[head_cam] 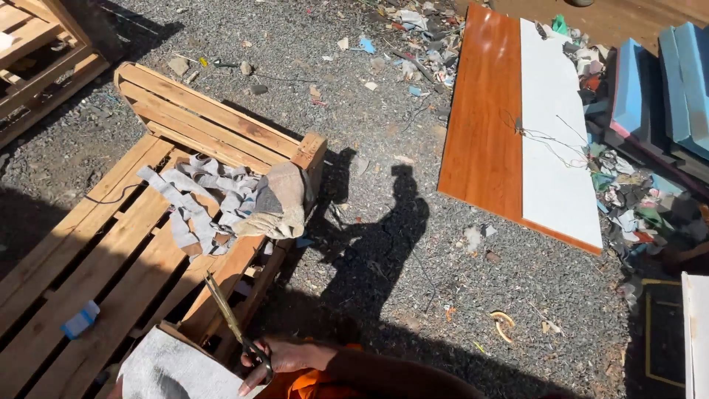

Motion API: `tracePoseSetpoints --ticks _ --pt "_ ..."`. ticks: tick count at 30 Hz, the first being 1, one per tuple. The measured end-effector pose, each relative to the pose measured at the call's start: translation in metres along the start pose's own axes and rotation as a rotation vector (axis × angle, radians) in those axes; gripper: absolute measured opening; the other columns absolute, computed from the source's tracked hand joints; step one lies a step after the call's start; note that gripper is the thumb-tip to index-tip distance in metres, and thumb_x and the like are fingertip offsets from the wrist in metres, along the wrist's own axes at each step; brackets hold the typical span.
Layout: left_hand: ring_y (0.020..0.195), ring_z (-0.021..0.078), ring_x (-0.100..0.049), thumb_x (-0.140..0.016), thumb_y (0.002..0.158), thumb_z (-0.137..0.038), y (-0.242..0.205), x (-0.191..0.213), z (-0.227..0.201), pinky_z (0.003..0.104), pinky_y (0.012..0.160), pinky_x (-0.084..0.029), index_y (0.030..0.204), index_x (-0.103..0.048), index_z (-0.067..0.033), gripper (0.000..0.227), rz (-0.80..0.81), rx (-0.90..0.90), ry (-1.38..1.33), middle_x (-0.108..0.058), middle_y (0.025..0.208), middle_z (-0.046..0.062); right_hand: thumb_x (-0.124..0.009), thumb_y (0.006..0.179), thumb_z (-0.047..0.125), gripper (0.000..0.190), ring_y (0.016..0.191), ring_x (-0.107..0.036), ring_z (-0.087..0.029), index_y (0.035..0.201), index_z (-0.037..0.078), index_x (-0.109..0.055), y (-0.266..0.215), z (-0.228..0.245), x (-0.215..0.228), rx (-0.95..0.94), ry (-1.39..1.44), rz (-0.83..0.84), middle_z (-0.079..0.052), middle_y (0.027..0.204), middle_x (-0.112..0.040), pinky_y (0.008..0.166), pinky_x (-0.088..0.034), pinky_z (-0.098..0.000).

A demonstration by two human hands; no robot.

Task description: Cutting long strips of fabric or thin foam material using scissors over a wooden pallet structure.

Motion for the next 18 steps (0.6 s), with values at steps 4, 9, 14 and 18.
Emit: tracePoseSetpoints --ticks 4,9,14,18 --pt "0.154 0.0301 -0.075 -0.059 0.122 -0.073 -0.147 -0.011 -0.118 0.053 0.134 -0.056 0.170 -0.076 -0.0252 0.070 0.281 0.463 -0.463 -0.081 0.166 0.005 -0.109 0.087 0.031 0.043 0.078 -0.051 -0.010 0.100 0.025 -0.069 -0.006 -0.009 -0.013 -0.062 -0.137 -0.080 0.008 0.085 -0.054 0.075 -0.038 -0.0299" --pt "0.158 0.0433 -0.051 -0.099 0.096 -0.057 -0.243 -0.026 -0.122 0.066 0.140 -0.039 0.177 -0.052 0.0042 0.111 0.398 0.300 -0.164 -0.058 0.168 0.031 -0.109 0.094 0.001 0.035 0.089 -0.066 -0.011 0.102 0.009 -0.076 0.000 0.020 -0.019 0.114 -0.014 -0.185 0.002 0.093 -0.055 0.089 -0.056 -0.0288" --pt "0.063 0.0148 -0.061 -0.116 0.099 -0.035 -0.128 -0.020 0.002 0.029 0.071 -0.051 0.071 -0.084 -0.0064 0.051 0.488 0.106 -0.083 -0.068 0.061 0.006 -0.103 0.102 0.004 0.044 0.099 -0.060 -0.014 0.089 0.019 -0.064 0.041 0.093 -0.035 0.120 -0.084 -0.158 0.002 0.104 -0.055 0.102 -0.052 -0.0385" --pt "0.089 0.0209 -0.080 -0.105 0.112 -0.044 -0.067 -0.030 -0.114 0.039 0.090 -0.065 0.116 -0.085 -0.0052 0.044 0.394 -0.039 -0.208 -0.083 0.095 0.016 -0.104 0.106 0.017 0.032 0.114 -0.054 -0.016 0.106 0.021 -0.072 0.133 0.146 -0.023 0.222 -0.168 -0.212 0.003 0.110 -0.057 0.110 -0.044 -0.0450"
Point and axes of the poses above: each hand's wrist, its own y-axis towards the middle knuckle, its own x-axis out of the back of the hand, z = x × y, the point moved 1 cm from there along y, towards the middle knuckle
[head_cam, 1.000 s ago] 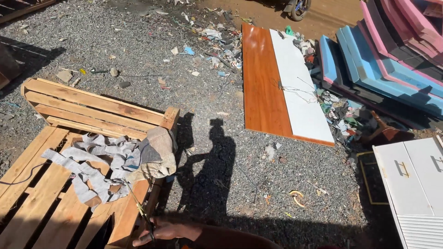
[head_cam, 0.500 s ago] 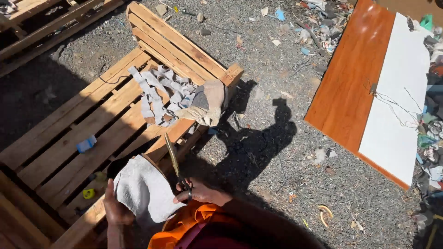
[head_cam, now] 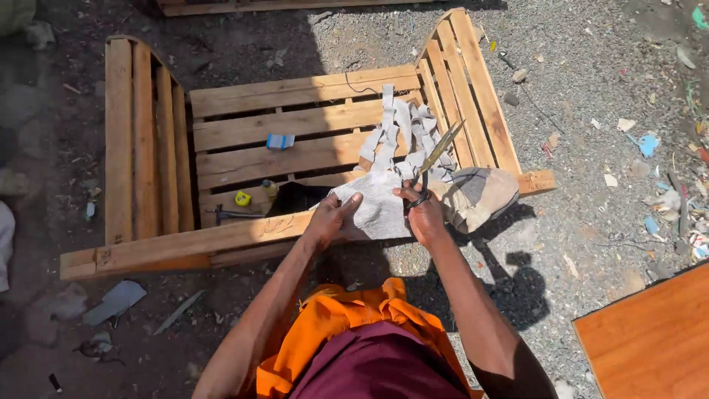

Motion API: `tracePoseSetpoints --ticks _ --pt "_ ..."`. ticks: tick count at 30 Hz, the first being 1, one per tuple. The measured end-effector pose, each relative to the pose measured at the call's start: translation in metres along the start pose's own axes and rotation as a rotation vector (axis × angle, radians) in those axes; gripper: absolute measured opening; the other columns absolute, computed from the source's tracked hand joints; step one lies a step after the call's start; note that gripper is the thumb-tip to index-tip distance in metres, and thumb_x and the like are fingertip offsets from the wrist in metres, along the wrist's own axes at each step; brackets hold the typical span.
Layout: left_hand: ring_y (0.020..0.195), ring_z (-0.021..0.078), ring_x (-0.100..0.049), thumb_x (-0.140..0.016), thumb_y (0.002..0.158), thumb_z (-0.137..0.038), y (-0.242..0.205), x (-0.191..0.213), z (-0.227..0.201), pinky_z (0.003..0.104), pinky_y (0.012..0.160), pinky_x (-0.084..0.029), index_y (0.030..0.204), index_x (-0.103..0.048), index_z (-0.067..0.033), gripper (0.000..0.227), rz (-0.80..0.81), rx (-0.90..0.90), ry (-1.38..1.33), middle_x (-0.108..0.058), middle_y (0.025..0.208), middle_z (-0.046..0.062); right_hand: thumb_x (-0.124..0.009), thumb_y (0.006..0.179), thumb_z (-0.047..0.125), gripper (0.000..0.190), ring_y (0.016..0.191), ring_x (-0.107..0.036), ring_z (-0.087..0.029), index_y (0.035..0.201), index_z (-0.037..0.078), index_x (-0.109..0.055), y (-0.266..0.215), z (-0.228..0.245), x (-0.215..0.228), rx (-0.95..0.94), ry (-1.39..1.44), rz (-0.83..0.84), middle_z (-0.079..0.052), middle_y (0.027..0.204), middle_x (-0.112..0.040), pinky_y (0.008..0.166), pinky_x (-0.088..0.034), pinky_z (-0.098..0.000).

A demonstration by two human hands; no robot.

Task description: Cutting long strips of fabric or thin foam material using scissors over a wooden pallet structure.

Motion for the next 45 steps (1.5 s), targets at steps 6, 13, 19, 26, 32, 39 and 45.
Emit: tracePoseSetpoints --ticks 6,13,19,26,32,39,45 --pt "0.147 0.0316 -0.067 -0.103 0.112 -0.058 0.089 0.015 -0.115 0.051 0.132 -0.055 0.169 -0.071 -0.0141 0.078 0.001 -0.205 0.122 -0.077 0.154 0.020 -0.117 0.096 0.022 0.052 0.095 -0.052 -0.005 0.111 0.020 -0.067 0.021 0.138 -0.109 0.155 -0.090 -0.132 0.010 0.098 -0.049 0.089 -0.044 -0.0287" --pt "0.138 0.0345 -0.080 -0.120 0.094 -0.039 0.067 0.010 -0.065 0.049 0.108 -0.076 0.189 -0.048 -0.0049 0.124 0.080 0.065 -0.200 -0.075 0.158 0.029 -0.121 0.088 0.046 0.067 0.125 -0.066 -0.042 0.115 0.009 -0.072 -0.014 0.116 -0.118 -0.034 -0.447 -0.329 -0.008 0.109 -0.053 0.114 -0.054 -0.0637" --pt "0.126 0.0292 -0.081 -0.126 0.088 -0.035 -0.037 -0.012 0.173 0.050 0.122 -0.058 0.140 -0.093 -0.0054 0.068 0.070 0.479 -0.145 -0.085 0.119 0.013 -0.118 0.090 0.042 0.069 0.178 -0.029 -0.075 0.131 -0.004 -0.085 -0.075 -0.100 0.055 -0.392 -0.388 -0.442 -0.038 0.162 -0.059 0.142 -0.025 -0.0916" --pt "0.133 0.0159 -0.072 -0.111 0.093 -0.069 -0.101 -0.018 0.232 0.029 0.101 -0.058 0.145 -0.078 0.0000 0.093 0.271 0.760 0.274 -0.082 0.131 0.020 -0.114 0.093 0.018 0.039 0.143 -0.077 -0.049 0.129 0.010 -0.102 -0.213 -0.213 0.113 -0.230 -0.143 -0.375 -0.019 0.146 -0.091 0.125 -0.051 -0.0731" --pt "0.114 0.0383 -0.083 -0.109 0.091 -0.069 -0.163 -0.034 0.190 0.054 0.094 -0.068 0.128 -0.069 0.0068 0.094 0.010 0.549 0.254 -0.078 0.125 0.034 -0.101 0.110 0.021 0.054 0.164 -0.057 -0.071 0.143 -0.019 -0.086 -0.279 -0.182 0.115 -0.136 -0.071 -0.094 -0.049 0.151 -0.078 0.143 -0.031 -0.0867" --pt "0.104 0.0481 -0.094 -0.093 0.117 -0.023 -0.217 -0.086 0.188 0.059 0.095 -0.078 0.145 -0.059 0.0197 0.061 -0.054 0.463 0.005 -0.089 0.133 0.044 -0.107 0.110 0.027 0.037 0.084 -0.095 -0.030 0.115 0.000 -0.082 -0.342 -0.143 0.144 -0.081 -0.365 -0.206 -0.021 0.094 -0.092 0.075 -0.078 -0.0425" --pt "0.094 0.0404 -0.094 -0.077 0.124 -0.023 -0.216 -0.099 0.195 0.051 0.089 -0.080 0.139 -0.066 0.0058 0.034 0.016 0.421 0.009 -0.093 0.121 0.037 -0.096 0.116 0.047 0.054 0.064 -0.090 -0.028 0.094 -0.001 -0.082 -0.419 -0.113 0.147 -0.308 -0.175 -0.085 -0.024 0.079 -0.088 0.059 -0.075 -0.0369"
Point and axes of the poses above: each hand's wrist, its own y-axis towards the middle knuckle, its own x-axis out of the back of the hand, z = x × y, the point moved 1 cm from there along y, towards the middle knuckle
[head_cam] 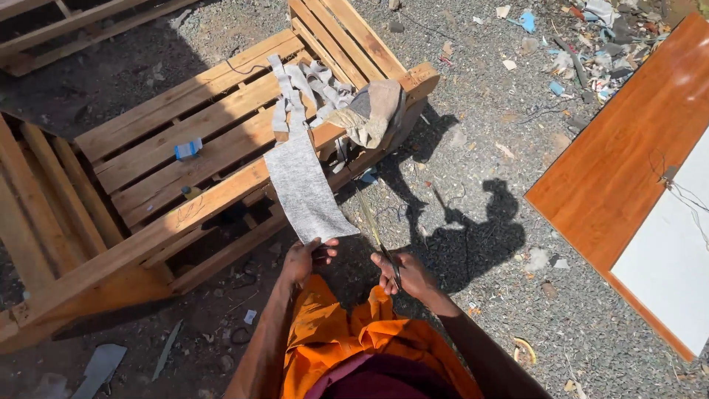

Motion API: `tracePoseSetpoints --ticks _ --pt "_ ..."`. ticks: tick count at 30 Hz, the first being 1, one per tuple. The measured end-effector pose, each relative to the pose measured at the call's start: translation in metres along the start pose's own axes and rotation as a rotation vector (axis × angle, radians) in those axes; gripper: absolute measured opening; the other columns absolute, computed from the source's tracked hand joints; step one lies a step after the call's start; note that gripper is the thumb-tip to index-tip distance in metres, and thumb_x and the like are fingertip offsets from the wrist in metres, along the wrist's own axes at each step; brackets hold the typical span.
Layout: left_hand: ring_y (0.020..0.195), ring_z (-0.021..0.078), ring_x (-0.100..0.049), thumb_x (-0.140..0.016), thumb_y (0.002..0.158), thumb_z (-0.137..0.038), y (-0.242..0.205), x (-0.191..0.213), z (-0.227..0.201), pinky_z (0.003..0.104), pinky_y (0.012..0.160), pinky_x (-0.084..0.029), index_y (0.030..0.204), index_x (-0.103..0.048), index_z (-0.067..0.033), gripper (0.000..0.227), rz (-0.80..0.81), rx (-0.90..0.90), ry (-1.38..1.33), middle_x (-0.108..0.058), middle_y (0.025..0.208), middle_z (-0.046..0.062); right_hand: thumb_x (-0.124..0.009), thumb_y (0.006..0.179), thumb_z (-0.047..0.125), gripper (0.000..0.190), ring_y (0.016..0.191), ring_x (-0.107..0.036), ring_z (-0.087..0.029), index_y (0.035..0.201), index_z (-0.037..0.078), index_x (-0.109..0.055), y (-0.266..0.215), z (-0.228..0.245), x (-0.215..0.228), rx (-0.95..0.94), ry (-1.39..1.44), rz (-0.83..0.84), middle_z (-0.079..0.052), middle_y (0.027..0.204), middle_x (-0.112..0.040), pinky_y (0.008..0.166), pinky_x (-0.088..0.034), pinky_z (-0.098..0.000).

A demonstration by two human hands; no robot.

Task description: Cutting long strips of fabric or thin foam material using scissors over a wooden pallet structure.

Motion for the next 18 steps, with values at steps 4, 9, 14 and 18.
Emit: tracePoseSetpoints --ticks 4,9,14,18 --pt "0.105 0.0404 -0.090 -0.052 0.135 -0.014 -0.005 -0.002 0.004 0.048 0.085 -0.074 0.121 -0.063 0.0027 0.025 0.178 -0.048 -0.121 -0.093 0.138 0.029 -0.059 0.119 0.070 0.066 0.077 -0.079 -0.022 0.094 0.012 -0.077 -0.061 0.030 0.016 -0.145 -0.307 0.312 -0.008 0.089 -0.083 0.077 -0.065 -0.0370" --pt "0.096 0.0371 -0.084 -0.061 0.135 -0.025 0.020 0.003 0.041 0.048 0.082 -0.064 0.122 -0.078 0.0067 0.038 0.258 -0.070 -0.102 -0.090 0.117 0.026 -0.030 0.101 0.096 0.093 0.096 -0.072 -0.023 0.105 0.020 -0.082 -0.077 0.038 0.014 -0.365 -0.595 0.380 -0.007 0.097 -0.076 0.101 -0.055 -0.0407" --pt "0.068 0.0314 -0.075 -0.076 0.130 -0.027 0.040 0.003 0.070 0.047 0.068 -0.059 0.099 -0.077 0.0024 0.042 0.300 -0.139 -0.187 -0.084 0.083 0.020 -0.034 0.118 0.087 0.079 0.083 -0.047 -0.019 0.104 0.017 -0.066 -0.059 0.035 -0.016 -0.371 -0.408 0.489 -0.003 0.094 -0.059 0.086 -0.040 -0.0397" --pt "0.059 0.0306 -0.064 -0.082 0.125 -0.043 0.044 0.003 0.069 0.047 0.059 -0.047 0.094 -0.075 -0.0045 0.050 0.362 -0.112 -0.162 -0.075 0.075 0.016 -0.044 0.108 0.093 0.084 0.087 -0.082 -0.026 0.104 0.015 -0.076 -0.026 0.020 -0.033 -0.426 -0.265 0.354 -0.002 0.085 -0.070 0.097 -0.068 -0.0465"
Point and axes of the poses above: each hand's wrist, its own y-axis towards the middle knuckle, its own x-axis out of the back of the hand, z = x × y, the point moved 1 cm from there along y, towards the middle knuckle
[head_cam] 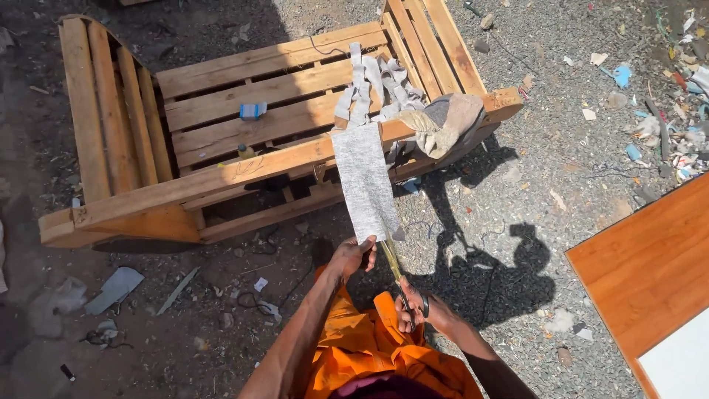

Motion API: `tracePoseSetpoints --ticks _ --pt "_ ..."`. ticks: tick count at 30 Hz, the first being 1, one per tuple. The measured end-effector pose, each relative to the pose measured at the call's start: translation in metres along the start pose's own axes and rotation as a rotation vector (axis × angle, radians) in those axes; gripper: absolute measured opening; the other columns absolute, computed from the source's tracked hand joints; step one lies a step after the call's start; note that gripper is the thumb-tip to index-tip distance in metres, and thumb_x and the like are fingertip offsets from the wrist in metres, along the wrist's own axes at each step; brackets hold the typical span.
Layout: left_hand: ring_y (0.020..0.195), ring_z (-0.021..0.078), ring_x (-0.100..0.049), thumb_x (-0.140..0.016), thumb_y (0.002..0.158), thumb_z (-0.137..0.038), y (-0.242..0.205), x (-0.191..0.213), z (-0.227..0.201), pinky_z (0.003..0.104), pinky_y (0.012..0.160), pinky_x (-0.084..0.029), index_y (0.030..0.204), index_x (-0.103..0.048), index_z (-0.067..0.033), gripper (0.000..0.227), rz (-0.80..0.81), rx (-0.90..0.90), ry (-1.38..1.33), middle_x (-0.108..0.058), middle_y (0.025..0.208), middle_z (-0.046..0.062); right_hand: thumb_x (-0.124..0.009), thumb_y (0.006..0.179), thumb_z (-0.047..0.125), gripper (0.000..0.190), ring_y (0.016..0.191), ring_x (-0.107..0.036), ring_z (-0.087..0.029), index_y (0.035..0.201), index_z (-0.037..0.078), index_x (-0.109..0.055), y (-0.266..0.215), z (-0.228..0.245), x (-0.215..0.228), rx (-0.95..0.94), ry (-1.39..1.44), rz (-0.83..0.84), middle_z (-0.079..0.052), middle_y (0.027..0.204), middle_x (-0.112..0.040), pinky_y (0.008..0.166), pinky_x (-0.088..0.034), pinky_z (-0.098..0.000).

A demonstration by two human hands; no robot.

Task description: Cutting long strips of fabric or thin foam material using scissors over a wooden pallet structure.

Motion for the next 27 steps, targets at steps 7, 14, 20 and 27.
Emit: tracePoseSetpoints --ticks 7,14,20,27 --pt "0.063 0.0223 -0.064 -0.083 0.127 -0.040 -0.012 -0.017 -0.026 0.040 0.065 -0.050 0.094 -0.076 -0.0071 0.047 -0.084 0.067 0.045 -0.076 0.078 0.011 -0.051 0.106 0.096 0.084 0.071 -0.079 -0.026 0.095 0.014 -0.069 0.004 0.021 -0.013 0.015 0.039 -0.133 0.000 0.071 -0.061 0.078 -0.066 -0.0429" --pt "0.065 0.0243 -0.066 -0.083 0.126 -0.039 -0.015 -0.021 -0.029 0.041 0.065 -0.050 0.096 -0.076 -0.0063 0.044 -0.089 0.056 0.057 -0.077 0.079 0.012 -0.089 0.109 0.063 0.069 0.050 -0.074 -0.034 0.070 0.011 -0.065 0.041 -0.025 -0.009 0.131 0.182 -0.237 -0.005 0.052 -0.053 0.060 -0.061 -0.0487" --pt "0.069 0.0234 -0.061 -0.076 0.131 -0.026 -0.034 -0.028 -0.049 0.042 0.073 -0.051 0.102 -0.074 -0.0062 0.036 -0.115 0.076 0.045 -0.072 0.085 0.010 -0.079 0.115 0.065 0.066 0.060 -0.079 -0.032 0.086 0.005 -0.076 0.026 -0.001 -0.017 0.154 0.209 -0.133 -0.009 0.064 -0.067 0.063 -0.070 -0.0478" --pt "0.065 0.0186 -0.069 -0.075 0.130 -0.043 -0.059 -0.042 -0.078 0.042 0.106 -0.057 0.095 -0.082 -0.0119 0.048 -0.106 0.140 0.312 -0.078 0.077 0.004 -0.050 0.105 0.096 0.090 0.084 -0.089 -0.034 0.093 0.010 -0.073 0.034 0.044 -0.009 0.046 0.051 -0.097 -0.009 0.080 -0.074 0.088 -0.073 -0.0491"
Point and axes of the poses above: each hand's wrist, its own y-axis towards the middle knuckle, its own x-axis out of the back of the hand, z = x × y, the point moved 1 cm from there along y, towards the middle knuckle
